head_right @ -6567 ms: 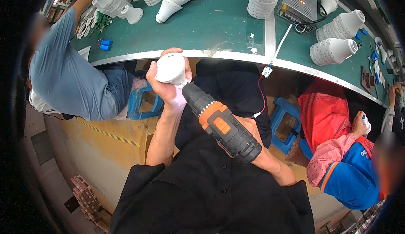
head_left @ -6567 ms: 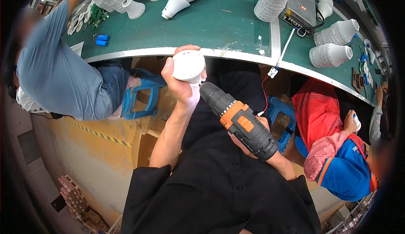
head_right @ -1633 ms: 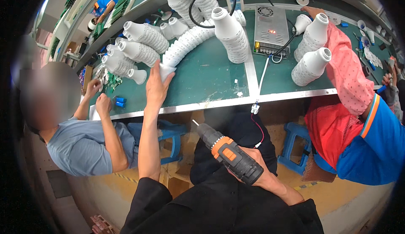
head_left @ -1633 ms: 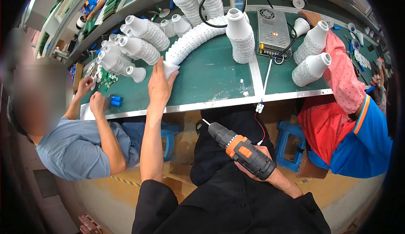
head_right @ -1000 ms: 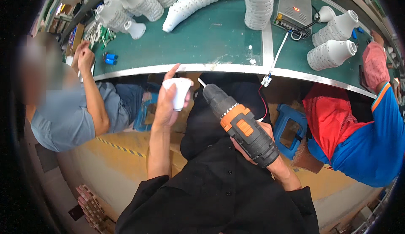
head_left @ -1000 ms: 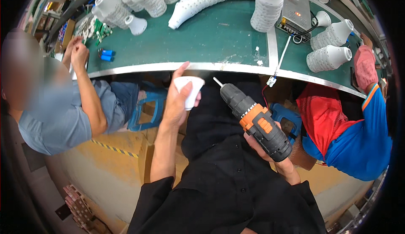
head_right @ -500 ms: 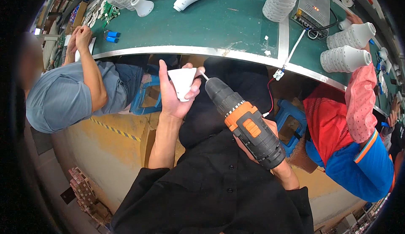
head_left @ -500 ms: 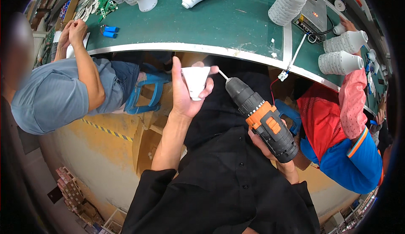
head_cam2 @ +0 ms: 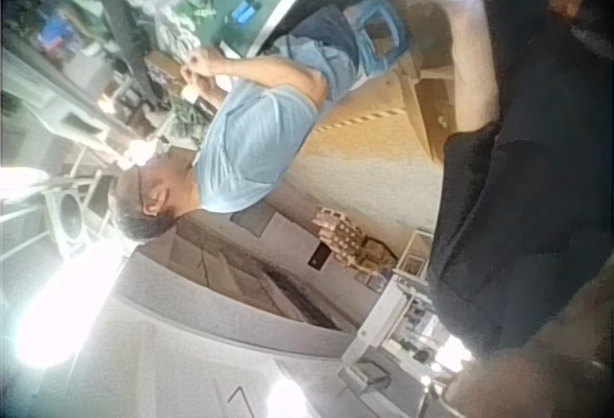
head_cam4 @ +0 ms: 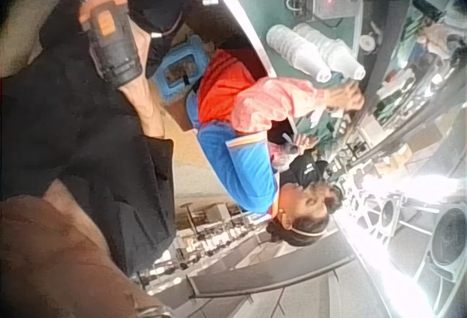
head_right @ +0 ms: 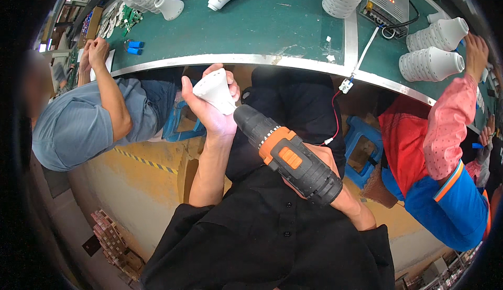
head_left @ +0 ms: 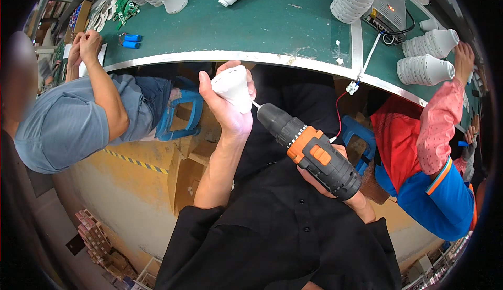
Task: Using a power drill to assemble white plastic lighting components on an industrial assembly line.
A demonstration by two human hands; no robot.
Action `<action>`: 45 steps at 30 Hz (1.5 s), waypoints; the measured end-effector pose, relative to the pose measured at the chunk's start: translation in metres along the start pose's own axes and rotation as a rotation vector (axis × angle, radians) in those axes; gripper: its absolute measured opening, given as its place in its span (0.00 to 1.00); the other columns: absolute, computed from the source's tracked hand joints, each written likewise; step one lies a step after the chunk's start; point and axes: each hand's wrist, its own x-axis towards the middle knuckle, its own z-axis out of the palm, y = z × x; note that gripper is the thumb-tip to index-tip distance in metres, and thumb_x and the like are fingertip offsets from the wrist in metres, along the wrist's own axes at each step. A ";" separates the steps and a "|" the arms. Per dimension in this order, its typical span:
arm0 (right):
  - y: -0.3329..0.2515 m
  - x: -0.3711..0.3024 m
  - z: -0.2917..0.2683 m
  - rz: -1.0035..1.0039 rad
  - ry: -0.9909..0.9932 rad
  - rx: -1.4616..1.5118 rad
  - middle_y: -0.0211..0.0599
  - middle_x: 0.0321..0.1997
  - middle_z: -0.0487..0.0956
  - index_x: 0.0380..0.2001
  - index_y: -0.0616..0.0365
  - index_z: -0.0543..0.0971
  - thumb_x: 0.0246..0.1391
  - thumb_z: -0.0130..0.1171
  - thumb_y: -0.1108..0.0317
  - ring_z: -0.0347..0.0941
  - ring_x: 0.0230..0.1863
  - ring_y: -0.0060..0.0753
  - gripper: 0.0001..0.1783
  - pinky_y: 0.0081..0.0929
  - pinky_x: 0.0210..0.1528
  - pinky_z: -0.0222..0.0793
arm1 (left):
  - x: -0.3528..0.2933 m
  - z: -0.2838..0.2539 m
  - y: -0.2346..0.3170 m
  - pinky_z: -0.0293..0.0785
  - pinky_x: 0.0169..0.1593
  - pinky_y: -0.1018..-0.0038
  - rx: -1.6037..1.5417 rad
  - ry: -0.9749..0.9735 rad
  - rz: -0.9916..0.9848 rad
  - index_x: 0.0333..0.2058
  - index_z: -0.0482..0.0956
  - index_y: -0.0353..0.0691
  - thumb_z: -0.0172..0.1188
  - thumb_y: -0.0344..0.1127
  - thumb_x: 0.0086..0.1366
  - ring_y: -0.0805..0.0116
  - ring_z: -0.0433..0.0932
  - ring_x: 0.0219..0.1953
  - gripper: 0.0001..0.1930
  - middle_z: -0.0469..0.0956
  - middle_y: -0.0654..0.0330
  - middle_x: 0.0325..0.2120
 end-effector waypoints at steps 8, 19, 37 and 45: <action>0.002 0.000 -0.001 0.039 -0.015 0.067 0.29 0.47 0.82 0.44 0.47 0.82 0.42 0.74 0.72 0.75 0.49 0.39 0.22 0.36 0.50 0.66 | 0.001 0.005 -0.003 0.68 0.26 0.75 0.150 0.046 0.136 0.43 0.76 0.37 0.35 0.61 0.71 0.68 0.72 0.22 0.31 0.77 0.54 0.25; 0.001 0.001 -0.003 0.061 -0.049 0.052 0.30 0.47 0.82 0.44 0.47 0.81 0.43 0.73 0.72 0.76 0.49 0.40 0.22 0.35 0.50 0.67 | 0.004 0.005 -0.005 0.68 0.25 0.75 0.151 0.011 0.175 0.44 0.75 0.36 0.36 0.58 0.71 0.68 0.73 0.23 0.29 0.77 0.54 0.24; 0.013 -0.005 0.002 0.049 -0.027 0.096 0.30 0.47 0.81 0.45 0.47 0.81 0.41 0.74 0.73 0.75 0.48 0.40 0.24 0.36 0.47 0.66 | 0.003 0.013 -0.006 0.66 0.26 0.74 0.253 -0.016 0.207 0.44 0.73 0.35 0.36 0.56 0.69 0.68 0.71 0.22 0.28 0.75 0.52 0.22; 0.014 -0.006 -0.001 0.117 -0.057 0.163 0.30 0.47 0.80 0.45 0.47 0.80 0.42 0.74 0.73 0.75 0.48 0.39 0.24 0.35 0.47 0.65 | 0.003 0.017 -0.005 0.65 0.26 0.73 0.340 0.027 0.258 0.44 0.71 0.34 0.35 0.54 0.67 0.67 0.70 0.22 0.27 0.73 0.52 0.21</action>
